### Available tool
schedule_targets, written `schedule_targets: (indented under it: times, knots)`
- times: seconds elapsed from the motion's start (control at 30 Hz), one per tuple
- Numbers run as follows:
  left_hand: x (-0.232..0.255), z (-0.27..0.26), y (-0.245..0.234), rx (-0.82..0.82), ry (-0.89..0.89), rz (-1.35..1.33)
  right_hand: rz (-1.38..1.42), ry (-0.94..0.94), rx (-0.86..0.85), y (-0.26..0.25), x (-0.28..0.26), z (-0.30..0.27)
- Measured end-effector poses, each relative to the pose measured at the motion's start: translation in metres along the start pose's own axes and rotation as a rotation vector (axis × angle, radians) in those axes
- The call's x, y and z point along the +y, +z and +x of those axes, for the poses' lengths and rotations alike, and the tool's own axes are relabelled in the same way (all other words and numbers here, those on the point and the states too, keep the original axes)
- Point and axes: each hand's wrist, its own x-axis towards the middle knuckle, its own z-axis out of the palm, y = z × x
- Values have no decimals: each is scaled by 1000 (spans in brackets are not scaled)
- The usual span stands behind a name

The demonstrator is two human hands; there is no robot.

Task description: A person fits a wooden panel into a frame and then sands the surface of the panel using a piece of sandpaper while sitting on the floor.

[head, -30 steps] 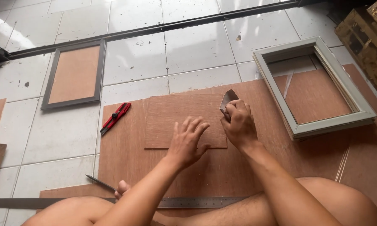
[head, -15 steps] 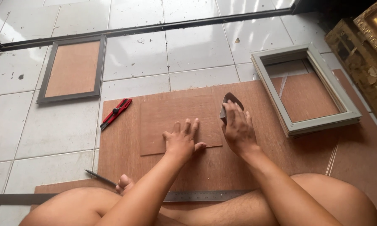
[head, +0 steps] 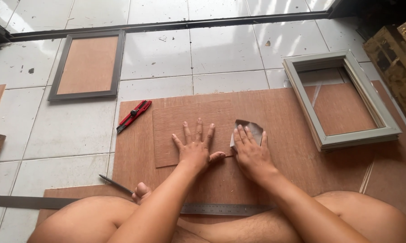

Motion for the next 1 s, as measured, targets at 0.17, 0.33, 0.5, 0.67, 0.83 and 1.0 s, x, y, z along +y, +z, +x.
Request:
schedule_targets:
  times: [0.17, 0.33, 0.5, 0.67, 0.83, 1.0]
  knots:
    - [-1, 3, 4, 17, -7, -14, 83, 13, -26, -24, 3, 21]
    - [0, 3, -1, 25, -11, -2, 76, 9, -130, -33, -11, -17]
    - [0, 1, 6, 26, 14, 10, 90, 2, -56, -21, -1, 27]
    - [0, 1, 3, 17, 18, 4, 85, 4, -84, -31, -6, -14]
    - [-1, 2, 1, 24, 6, 7, 47, -12, -113, -27, -9, -16]
    - [-1, -1, 0, 56, 6, 10, 34, 17, -18, -9, 0, 50]
